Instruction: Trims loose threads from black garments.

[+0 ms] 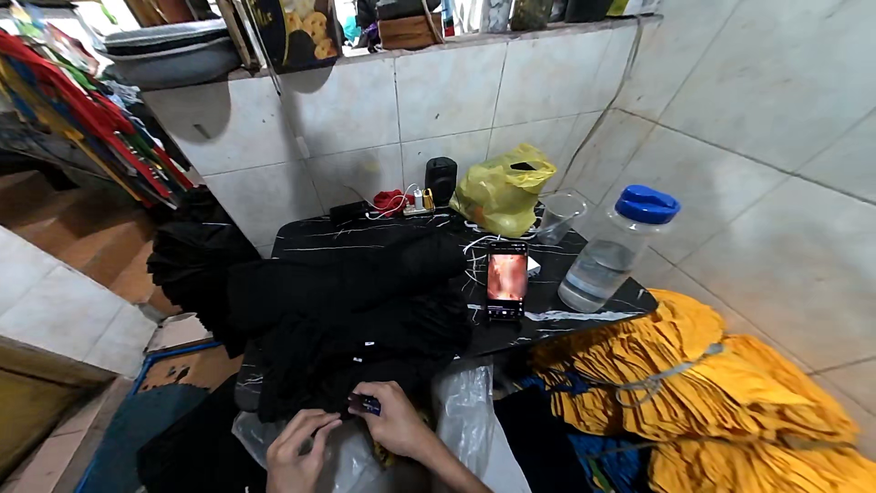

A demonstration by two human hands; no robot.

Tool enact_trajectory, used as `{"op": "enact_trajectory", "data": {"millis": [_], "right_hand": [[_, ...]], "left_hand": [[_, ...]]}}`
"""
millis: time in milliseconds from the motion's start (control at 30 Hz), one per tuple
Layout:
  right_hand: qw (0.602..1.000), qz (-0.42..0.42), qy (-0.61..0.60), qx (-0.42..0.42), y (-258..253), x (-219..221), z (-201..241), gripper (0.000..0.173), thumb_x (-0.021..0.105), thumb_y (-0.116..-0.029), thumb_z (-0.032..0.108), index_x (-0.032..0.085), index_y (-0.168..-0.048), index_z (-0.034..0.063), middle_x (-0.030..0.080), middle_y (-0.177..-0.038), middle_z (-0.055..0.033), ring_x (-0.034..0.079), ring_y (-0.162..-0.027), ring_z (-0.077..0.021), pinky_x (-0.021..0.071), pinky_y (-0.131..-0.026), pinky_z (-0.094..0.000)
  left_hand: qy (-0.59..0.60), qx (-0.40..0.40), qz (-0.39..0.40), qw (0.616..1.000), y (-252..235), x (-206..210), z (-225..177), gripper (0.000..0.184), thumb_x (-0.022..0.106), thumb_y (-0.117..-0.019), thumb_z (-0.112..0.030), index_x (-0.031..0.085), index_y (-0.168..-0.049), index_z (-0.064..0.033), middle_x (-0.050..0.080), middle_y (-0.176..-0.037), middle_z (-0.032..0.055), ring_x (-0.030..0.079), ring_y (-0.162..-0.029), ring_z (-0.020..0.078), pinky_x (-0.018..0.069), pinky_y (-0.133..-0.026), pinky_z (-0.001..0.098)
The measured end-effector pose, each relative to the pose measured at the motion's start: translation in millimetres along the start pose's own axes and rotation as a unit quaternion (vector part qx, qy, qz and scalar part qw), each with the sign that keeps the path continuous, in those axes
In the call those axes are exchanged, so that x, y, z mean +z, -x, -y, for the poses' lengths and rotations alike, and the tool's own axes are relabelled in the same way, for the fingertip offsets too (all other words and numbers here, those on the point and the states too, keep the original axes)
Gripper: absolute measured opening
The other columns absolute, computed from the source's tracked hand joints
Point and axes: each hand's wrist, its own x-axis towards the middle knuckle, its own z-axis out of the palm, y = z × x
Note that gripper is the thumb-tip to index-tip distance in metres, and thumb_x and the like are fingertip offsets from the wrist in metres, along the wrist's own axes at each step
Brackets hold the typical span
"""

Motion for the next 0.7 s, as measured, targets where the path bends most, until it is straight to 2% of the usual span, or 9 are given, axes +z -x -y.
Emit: {"op": "enact_trajectory", "data": {"millis": [133,233,300,333,400,433,533,600,700], "right_hand": [[1.0,-0.004,0.009,0.0,-1,2,1,0.018,0.062,-0.0983,0.014,0.072,-0.111,0.0067,0.073,-0.103,-0.0092,0.07,-0.099,-0.0193,0.056,-0.09,-0.0422],[0.998,-0.026,0.049,0.019,-1,1,9,0.02,0.064,-0.0977,0.018,0.073,-0.113,0.0089,0.072,-0.111,-0.0078,0.068,-0.104,-0.0195,0.0548,-0.093,-0.0431],[0.992,-0.061,0.105,0.026,2,0,18,0.025,0.066,-0.0977,0.028,0.072,-0.117,0.0132,0.07,-0.116,-0.0051,0.068,-0.102,-0.0182,0.0571,-0.088,-0.0417],[0.987,-0.078,0.136,0.022,4,-1,21,0.032,0.065,-0.0989,0.038,0.07,-0.12,0.0149,0.068,-0.116,-0.0044,0.069,-0.097,-0.0171,0.0582,-0.082,-0.0402],[0.977,-0.103,0.186,-0.007,8,-4,25,0.046,0.06,-0.0994,0.054,0.069,-0.121,0.0145,0.067,-0.111,-0.0052,0.068,-0.086,-0.0166,0.0582,-0.071,-0.0381],[0.973,-0.106,0.203,-0.027,9,-5,26,0.047,0.058,-0.1002,0.055,0.069,-0.118,0.0132,0.067,-0.105,-0.0059,0.067,-0.082,-0.0174,0.0574,-0.069,-0.0379],[0.961,-0.064,0.26,-0.064,14,-7,31,0.04,0.056,-0.1033,0.047,0.069,-0.112,0.0097,0.071,-0.091,-0.008,0.071,-0.08,-0.0236,0.058,-0.069,-0.044],[0.955,-0.028,0.288,-0.059,16,-6,35,0.038,0.055,-0.1039,0.043,0.068,-0.113,0.0077,0.071,-0.09,-0.0102,0.072,-0.081,-0.0269,0.0585,-0.069,-0.0461],[0.954,-0.027,0.294,-0.058,14,0,36,0.036,0.056,-0.1035,0.04,0.068,-0.113,0.0072,0.071,-0.09,-0.0104,0.071,-0.08,-0.0271,0.0582,-0.067,-0.0456]], "left_hand": [[0.006,0.029,-0.02,0.999,0,1,-3,0.008,0.073,-0.0923,-0.012,0.079,-0.093,-0.0073,0.074,-0.11,0.0075,0.07,-0.104,0.0095,0.0586,-0.092,0.0224],[0.04,0.03,-0.047,0.998,1,10,-6,0.008,0.069,-0.0935,-0.008,0.076,-0.094,-0.0043,0.076,-0.105,0.0065,0.073,-0.102,0.0122,0.0609,-0.092,0.0264],[0.048,0.022,-0.058,0.997,1,13,-7,0.008,0.066,-0.095,-0.007,0.073,-0.095,-0.0024,0.076,-0.103,0.0053,0.074,-0.1,0.0115,0.062,-0.089,0.0266],[0.046,0.014,-0.058,0.997,0,13,-8,0.009,0.064,-0.0961,-0.006,0.072,-0.097,-0.0015,0.076,-0.103,0.0051,0.073,-0.099,0.0108,0.062,-0.088,0.0261],[0.043,-0.005,-0.054,0.998,-1,12,-10,0.01,0.06,-0.098,-0.005,0.069,-0.099,-0.0003,0.075,-0.104,0.0055,0.073,-0.098,0.01,0.0616,-0.086,0.0257],[0.043,-0.012,-0.05,0.998,-2,11,-11,0.011,0.057,-0.0991,-0.005,0.067,-0.101,-0.0002,0.075,-0.106,0.006,0.072,-0.099,0.0104,0.0614,-0.087,0.0265],[0.052,-0.017,-0.046,0.997,-3,10,-14,0.011,0.055,-0.1006,-0.005,0.064,-0.101,0.0003,0.073,-0.109,0.0089,0.071,-0.105,0.0141,0.061,-0.091,0.0294],[0.049,-0.013,-0.04,0.998,-3,11,-17,0.012,0.056,-0.0999,-0.007,0.065,-0.101,0.0005,0.072,-0.113,0.0109,0.071,-0.108,0.0154,0.0606,-0.091,0.0288],[0.039,0.003,-0.036,0.999,-2,12,-17,0.011,0.059,-0.0989,-0.008,0.068,-0.098,-0.0005,0.072,-0.115,0.0117,0.07,-0.109,0.0159,0.0603,-0.093,0.0289]]}}
